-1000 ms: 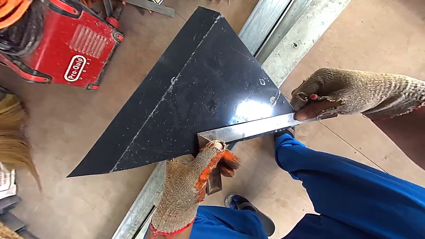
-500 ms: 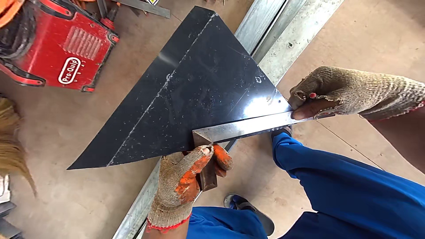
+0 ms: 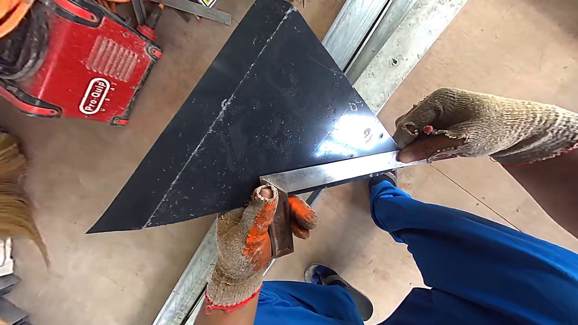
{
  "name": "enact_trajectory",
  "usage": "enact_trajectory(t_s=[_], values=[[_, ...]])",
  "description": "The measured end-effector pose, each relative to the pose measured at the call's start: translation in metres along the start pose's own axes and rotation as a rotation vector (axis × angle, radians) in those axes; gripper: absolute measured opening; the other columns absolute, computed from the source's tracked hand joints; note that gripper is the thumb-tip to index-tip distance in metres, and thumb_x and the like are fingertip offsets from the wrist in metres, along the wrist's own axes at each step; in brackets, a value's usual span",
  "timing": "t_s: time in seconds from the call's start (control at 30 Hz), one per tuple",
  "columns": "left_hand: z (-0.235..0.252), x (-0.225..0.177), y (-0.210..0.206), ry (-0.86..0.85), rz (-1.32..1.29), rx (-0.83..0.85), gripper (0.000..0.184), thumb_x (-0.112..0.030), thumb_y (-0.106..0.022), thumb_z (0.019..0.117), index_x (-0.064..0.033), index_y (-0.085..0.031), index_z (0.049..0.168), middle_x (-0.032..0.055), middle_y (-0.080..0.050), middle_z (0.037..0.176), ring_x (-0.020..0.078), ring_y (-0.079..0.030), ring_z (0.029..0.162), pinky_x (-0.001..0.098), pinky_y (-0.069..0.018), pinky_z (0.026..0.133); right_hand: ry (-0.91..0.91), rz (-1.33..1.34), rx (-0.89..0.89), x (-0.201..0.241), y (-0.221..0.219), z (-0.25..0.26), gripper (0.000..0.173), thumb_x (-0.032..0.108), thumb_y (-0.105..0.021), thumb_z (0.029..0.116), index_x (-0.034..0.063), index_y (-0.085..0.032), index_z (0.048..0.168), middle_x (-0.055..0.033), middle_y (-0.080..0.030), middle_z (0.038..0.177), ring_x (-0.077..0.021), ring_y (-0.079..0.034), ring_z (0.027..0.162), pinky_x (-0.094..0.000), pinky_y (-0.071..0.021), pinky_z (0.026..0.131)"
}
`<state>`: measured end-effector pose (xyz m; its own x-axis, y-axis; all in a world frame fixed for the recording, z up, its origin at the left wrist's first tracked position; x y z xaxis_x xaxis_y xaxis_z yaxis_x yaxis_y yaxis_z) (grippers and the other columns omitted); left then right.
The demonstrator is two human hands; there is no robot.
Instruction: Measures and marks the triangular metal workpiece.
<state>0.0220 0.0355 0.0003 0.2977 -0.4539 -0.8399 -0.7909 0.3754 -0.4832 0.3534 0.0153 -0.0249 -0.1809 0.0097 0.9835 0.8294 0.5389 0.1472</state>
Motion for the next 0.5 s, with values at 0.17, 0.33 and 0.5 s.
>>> enact_trajectory(t_s=[0.17, 0.33, 0.5], values=[[-0.0007, 0.0011, -0.0012, 0.007, 0.01, -0.046, 0.032, -0.033, -0.056, 0.106, -0.0047, -0.069, 0.102, 0.0161, -0.074, 0.081, 0.0241, -0.075, 0.067, 0.0356, -0.0653, 0.061, 0.018, -0.003, 0.002, -0.0004, 0.0004, 0.0003, 0.017, 0.019, -0.07, 0.0925, 0.0107, -0.07, 0.078, 0.0064, -0.059, 0.062, -0.0001, -0.052, 0.052, -0.0155, -0.0396, 0.044], [-0.0019, 0.0025, 0.0028, 0.004, 0.048, -0.085, 0.03, -0.033, -0.056, 0.1057, -0.0061, -0.07, 0.102, 0.0143, -0.074, 0.081, 0.0227, -0.074, 0.066, 0.0352, -0.0651, 0.062, 0.002, 0.01, -0.006, -0.0009, 0.0, 0.0002, 0.018, 0.02, -0.07, 0.0929, 0.0108, -0.069, 0.078, 0.0058, -0.058, 0.062, -0.0009, -0.052, 0.052, -0.0156, -0.0391, 0.044], [-0.0004, -0.0003, 0.0022, -0.01, 0.129, -0.111, 0.026, -0.029, -0.056, 0.1064, -0.0067, -0.068, 0.103, 0.0133, -0.073, 0.079, 0.0219, -0.074, 0.065, 0.0339, -0.065, 0.06, 0.005, -0.018, -0.027, 0.0, -0.001, 0.0009, 0.021, 0.022, -0.07, 0.0929, 0.0122, -0.067, 0.075, 0.0072, -0.056, 0.06, 0.0003, -0.05, 0.051, -0.0155, -0.0377, 0.043]])
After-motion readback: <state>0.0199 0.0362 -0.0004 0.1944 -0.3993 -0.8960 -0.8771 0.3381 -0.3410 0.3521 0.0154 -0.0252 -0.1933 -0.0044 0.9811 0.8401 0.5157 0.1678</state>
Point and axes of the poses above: each hand's wrist, its own z-axis towards the middle knuckle, its own y-axis out of the back of the hand, x = y × z, the point moved 4 cm from there along z, towards the middle knuckle
